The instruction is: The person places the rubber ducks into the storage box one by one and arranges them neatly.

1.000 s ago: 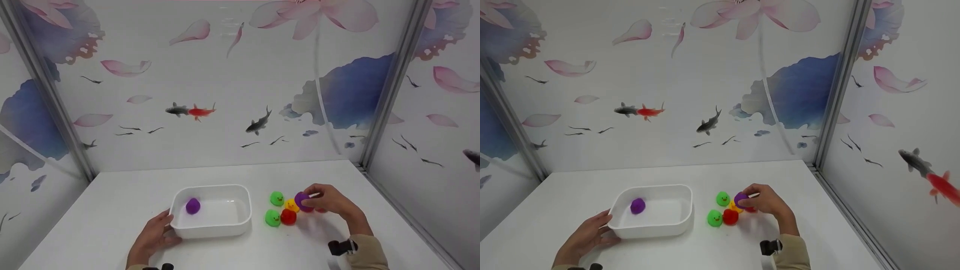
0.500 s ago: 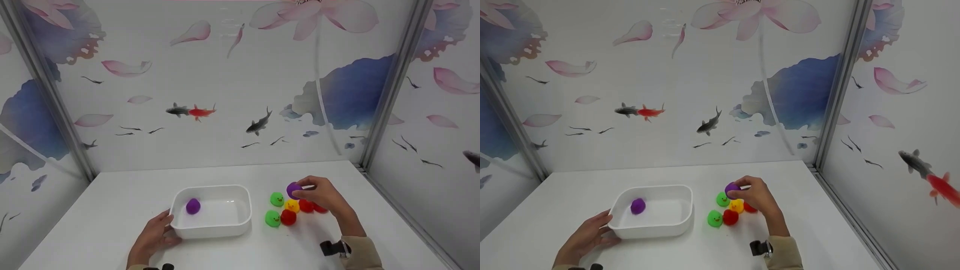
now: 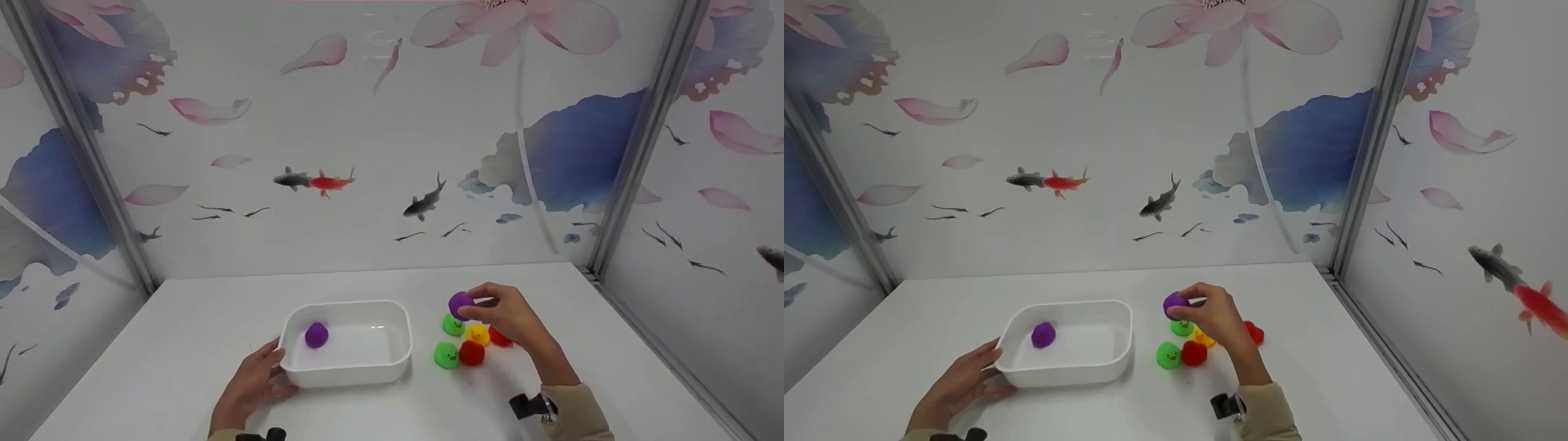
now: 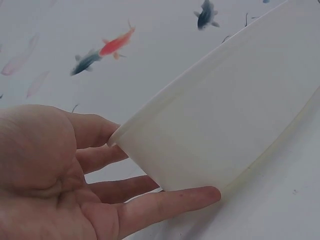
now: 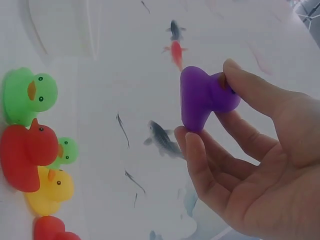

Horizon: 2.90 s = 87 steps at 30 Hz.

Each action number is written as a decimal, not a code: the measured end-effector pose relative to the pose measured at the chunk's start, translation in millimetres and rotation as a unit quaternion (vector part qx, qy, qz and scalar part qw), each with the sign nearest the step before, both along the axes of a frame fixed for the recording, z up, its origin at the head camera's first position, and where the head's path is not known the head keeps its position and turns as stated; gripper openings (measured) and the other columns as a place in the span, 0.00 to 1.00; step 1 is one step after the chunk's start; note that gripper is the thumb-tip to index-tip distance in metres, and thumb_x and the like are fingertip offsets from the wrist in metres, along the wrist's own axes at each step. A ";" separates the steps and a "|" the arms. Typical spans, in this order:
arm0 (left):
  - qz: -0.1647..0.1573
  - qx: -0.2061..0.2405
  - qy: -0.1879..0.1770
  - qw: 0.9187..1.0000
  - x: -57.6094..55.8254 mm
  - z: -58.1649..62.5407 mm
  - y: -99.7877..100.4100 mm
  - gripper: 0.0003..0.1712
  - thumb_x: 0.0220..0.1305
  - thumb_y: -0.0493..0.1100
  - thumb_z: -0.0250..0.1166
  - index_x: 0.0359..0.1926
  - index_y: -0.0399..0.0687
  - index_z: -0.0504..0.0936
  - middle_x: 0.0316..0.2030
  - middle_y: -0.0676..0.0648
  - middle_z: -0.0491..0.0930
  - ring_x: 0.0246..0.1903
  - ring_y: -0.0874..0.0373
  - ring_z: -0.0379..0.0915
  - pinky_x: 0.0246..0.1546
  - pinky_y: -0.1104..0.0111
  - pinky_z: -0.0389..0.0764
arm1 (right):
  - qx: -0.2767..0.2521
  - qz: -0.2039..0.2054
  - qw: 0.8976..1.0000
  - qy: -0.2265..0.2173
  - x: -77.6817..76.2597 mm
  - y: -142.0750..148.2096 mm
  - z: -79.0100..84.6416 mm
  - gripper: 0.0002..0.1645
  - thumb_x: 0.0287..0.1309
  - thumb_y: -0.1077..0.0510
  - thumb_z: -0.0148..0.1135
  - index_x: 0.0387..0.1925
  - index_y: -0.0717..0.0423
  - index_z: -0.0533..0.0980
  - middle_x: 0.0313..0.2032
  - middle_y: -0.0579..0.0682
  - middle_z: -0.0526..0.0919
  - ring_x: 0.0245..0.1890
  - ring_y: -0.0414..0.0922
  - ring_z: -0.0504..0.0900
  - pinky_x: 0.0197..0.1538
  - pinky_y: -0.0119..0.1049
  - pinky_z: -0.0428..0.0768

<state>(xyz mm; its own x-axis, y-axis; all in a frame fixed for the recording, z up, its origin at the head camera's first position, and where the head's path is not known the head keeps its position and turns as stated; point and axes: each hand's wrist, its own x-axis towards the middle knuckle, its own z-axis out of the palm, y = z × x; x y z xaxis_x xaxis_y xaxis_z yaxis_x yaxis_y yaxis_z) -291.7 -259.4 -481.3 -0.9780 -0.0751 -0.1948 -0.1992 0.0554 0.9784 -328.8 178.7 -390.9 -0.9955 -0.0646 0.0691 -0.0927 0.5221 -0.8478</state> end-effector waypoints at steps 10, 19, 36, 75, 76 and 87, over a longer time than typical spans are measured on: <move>-0.004 0.008 0.004 1.000 -3.3 1.4 4.6 0.33 0.79 0.45 0.47 0.78 0.39 0.51 0.73 0.27 0.58 0.72 0.27 0.55 0.48 0.49 0.88 | -0.003 0.015 1.000 -0.003 -3.3 -20.7 0.9 0.29 0.52 0.45 0.76 0.54 0.50 0.80 0.55 0.56 0.83 0.55 0.52 0.83 0.58 0.47 0.86; -0.006 0.021 0.008 1.000 -4.8 4.2 4.2 0.32 0.80 0.43 0.46 0.78 0.39 0.52 0.73 0.27 0.57 0.72 0.26 0.54 0.49 0.45 0.87 | -0.021 0.030 0.999 0.012 -17.1 -52.7 7.2 0.25 0.54 0.49 0.75 0.54 0.49 0.81 0.55 0.55 0.84 0.56 0.54 0.83 0.58 0.49 0.86; -0.010 0.031 0.000 0.999 -3.5 -2.0 1.7 0.33 0.80 0.45 0.47 0.78 0.39 0.52 0.73 0.27 0.56 0.72 0.26 0.53 0.50 0.46 0.87 | -0.050 0.109 0.993 0.022 -38.6 -116.7 14.7 0.21 0.55 0.51 0.75 0.50 0.53 0.83 0.50 0.52 0.86 0.47 0.46 0.88 0.53 0.42 0.88; -0.005 0.042 0.007 0.999 1.2 -2.0 4.3 0.32 0.80 0.44 0.45 0.78 0.38 0.52 0.74 0.27 0.55 0.72 0.26 0.53 0.51 0.43 0.85 | -0.085 0.092 0.990 -0.065 -63.1 -212.4 -48.3 0.20 0.51 0.60 0.77 0.45 0.68 0.83 0.40 0.58 0.87 0.37 0.46 0.87 0.45 0.37 0.90; -0.003 0.041 0.007 0.999 1.2 -2.1 4.8 0.32 0.80 0.44 0.45 0.78 0.38 0.52 0.74 0.27 0.55 0.72 0.26 0.53 0.51 0.43 0.86 | -0.084 0.091 0.990 -0.064 -63.7 -212.8 -50.4 0.20 0.51 0.60 0.77 0.44 0.68 0.83 0.41 0.59 0.87 0.36 0.46 0.87 0.44 0.37 0.90; 0.000 0.029 0.004 1.000 1.4 0.2 2.1 0.32 0.80 0.45 0.46 0.78 0.38 0.51 0.74 0.27 0.55 0.72 0.25 0.52 0.51 0.44 0.86 | -0.037 0.063 0.994 -0.077 -59.3 -223.9 -56.7 0.14 0.47 0.63 0.79 0.36 0.67 0.85 0.33 0.56 0.88 0.32 0.44 0.85 0.40 0.36 0.90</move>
<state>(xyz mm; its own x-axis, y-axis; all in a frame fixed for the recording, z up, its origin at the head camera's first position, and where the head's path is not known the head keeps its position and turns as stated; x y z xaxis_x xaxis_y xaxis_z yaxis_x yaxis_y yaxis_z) -290.3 -257.3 -481.1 -0.9796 -0.0645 -0.1905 -0.1908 -0.0020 0.9816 -388.0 -45.2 -447.6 -0.9792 -0.1889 -0.0736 -0.0197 0.4501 -0.8928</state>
